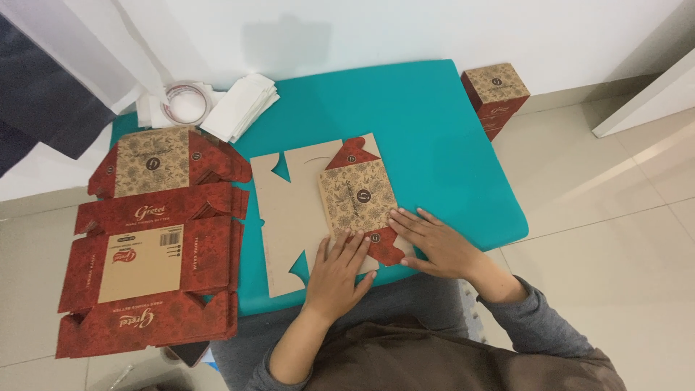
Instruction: The person folds a flat cardboard box blank into a rectangular box, inserts a white paper insert, and closes the lid. The person then places the finished box on a stack of similar boxes on a teal table.
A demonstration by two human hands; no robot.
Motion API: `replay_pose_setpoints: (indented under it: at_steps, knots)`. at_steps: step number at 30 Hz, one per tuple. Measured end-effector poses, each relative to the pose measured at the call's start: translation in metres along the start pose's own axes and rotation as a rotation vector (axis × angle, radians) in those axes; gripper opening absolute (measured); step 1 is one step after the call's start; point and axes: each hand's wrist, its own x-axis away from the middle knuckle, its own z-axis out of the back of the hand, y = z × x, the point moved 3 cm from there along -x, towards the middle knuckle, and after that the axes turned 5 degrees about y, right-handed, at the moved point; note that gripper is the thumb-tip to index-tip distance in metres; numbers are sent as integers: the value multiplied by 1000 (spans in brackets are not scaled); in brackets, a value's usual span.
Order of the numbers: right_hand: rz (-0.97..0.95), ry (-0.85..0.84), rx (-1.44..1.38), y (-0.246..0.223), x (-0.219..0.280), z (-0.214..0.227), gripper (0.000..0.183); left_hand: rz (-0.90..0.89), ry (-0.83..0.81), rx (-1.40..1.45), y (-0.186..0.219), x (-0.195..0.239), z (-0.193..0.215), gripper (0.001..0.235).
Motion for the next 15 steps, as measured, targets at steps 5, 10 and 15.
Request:
replay_pose_setpoints:
  at_steps: [5, 10, 15]
  knots:
    - [-78, -58, 34, 21, -47, 6, 69, -15, 5, -4, 0, 0, 1, 56]
    - [-113, -81, 116, 59, -94, -1, 78, -6, 8, -25, 0, 0, 4, 57]
    - [-145, -71, 152, 36, -76, 4, 88, 15, -6, -9, 1, 0, 3, 57]
